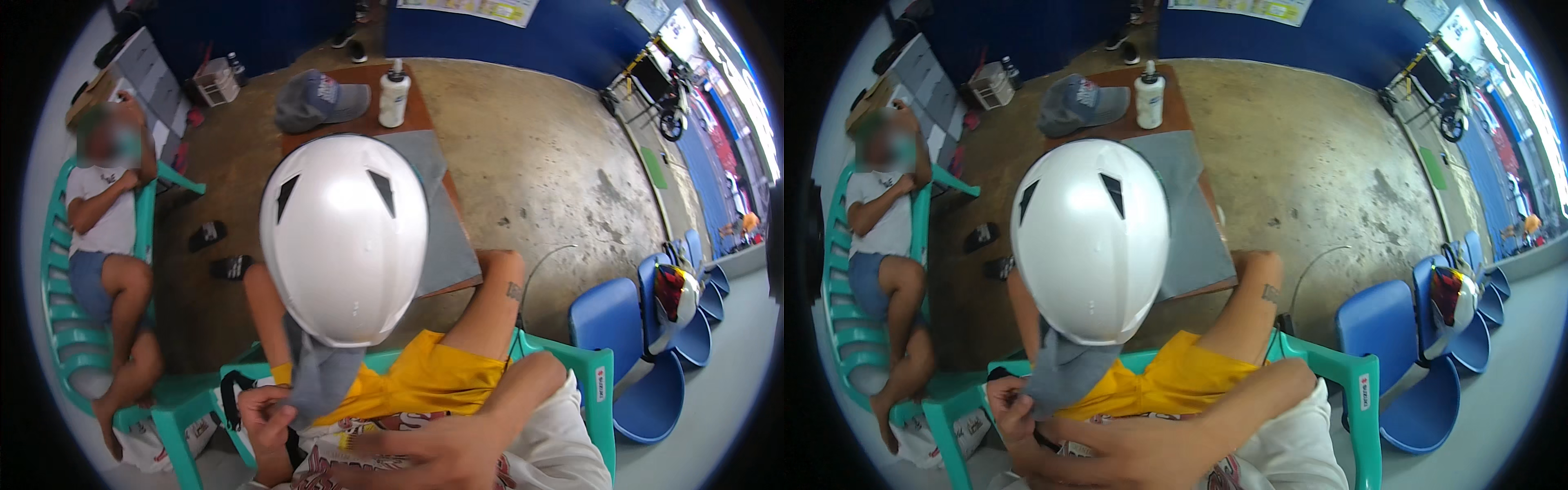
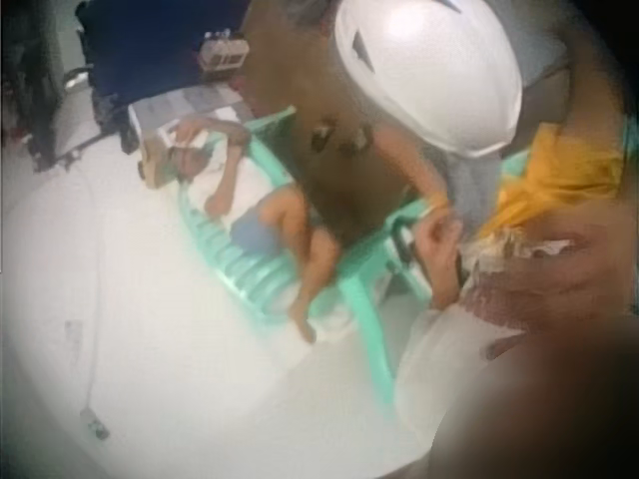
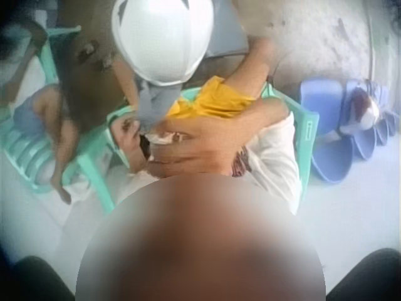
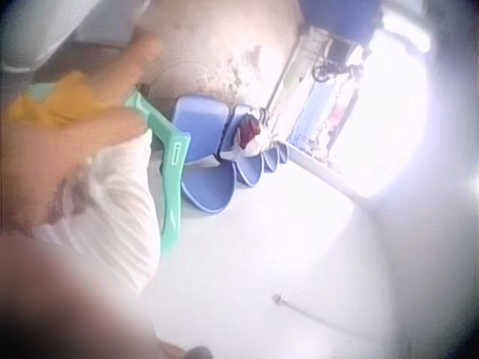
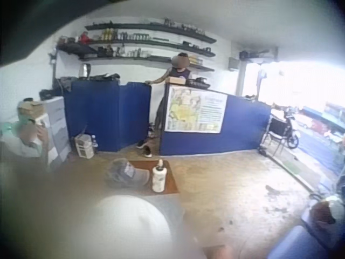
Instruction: The person applies liquid from a squeeze bottle onto a white motorcycle helmet and wipes the shell and visor with a gray cloth. They rotate the helmet to clean multiple sides and the tinted visor, then set the helmet down on a table.
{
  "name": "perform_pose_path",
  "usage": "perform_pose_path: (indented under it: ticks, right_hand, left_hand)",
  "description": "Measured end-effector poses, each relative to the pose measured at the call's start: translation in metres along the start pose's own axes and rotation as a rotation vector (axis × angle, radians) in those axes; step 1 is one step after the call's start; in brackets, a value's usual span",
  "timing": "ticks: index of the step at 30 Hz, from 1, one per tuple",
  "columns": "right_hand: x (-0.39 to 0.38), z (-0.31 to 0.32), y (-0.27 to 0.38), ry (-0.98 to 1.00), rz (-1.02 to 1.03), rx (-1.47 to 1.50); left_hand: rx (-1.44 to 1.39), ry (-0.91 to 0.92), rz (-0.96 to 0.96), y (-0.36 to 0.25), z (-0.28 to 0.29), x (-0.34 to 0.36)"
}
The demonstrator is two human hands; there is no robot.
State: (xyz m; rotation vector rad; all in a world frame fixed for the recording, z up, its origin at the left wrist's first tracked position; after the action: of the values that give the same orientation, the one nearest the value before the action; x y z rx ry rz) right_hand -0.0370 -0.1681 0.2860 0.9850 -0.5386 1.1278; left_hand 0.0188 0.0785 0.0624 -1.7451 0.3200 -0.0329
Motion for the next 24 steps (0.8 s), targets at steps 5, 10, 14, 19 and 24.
perform_pose_path:
  ticks: [5, 10, 14, 19, 24]
  right_hand:
    - [-0.063, 0.005, -0.014, 0.084, -0.310, 0.308]
    - [-0.116, -0.025, -0.035, -0.022, -0.800, 0.367]
    - [-0.142, -0.024, -0.030, -0.137, -0.969, 0.582]
    - [-0.178, -0.032, -0.053, -0.495, -0.813, 0.992]
    - [-0.198, -0.043, -0.081, -0.773, -0.726, 1.083]
  left_hand:
    - [0.232, 0.746, -0.020, -0.052, -0.104, -0.004]
    - [0.318, 0.906, -0.271, -0.075, -0.167, -0.005]
    - [0.478, 0.922, -0.309, -0.073, -0.173, 0.002]
    - [0.355, 0.830, -0.210, -0.067, -0.186, 0.023]
    - [0.660, 0.527, -0.550, -0.098, -0.179, 0.035]
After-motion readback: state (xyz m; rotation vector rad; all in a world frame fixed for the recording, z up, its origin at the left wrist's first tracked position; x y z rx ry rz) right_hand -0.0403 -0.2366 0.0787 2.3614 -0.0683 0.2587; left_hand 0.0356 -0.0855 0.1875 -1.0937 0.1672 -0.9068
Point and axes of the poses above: each hand's wrist, its own x-axis towards the middle knuckle, its own z-axis out of the back of the hand, y = z × x, the point moved 8 cm from there along x, towards the middle knuckle, and after that the axes turned 5 degrees about y, right-handed, at the moved point
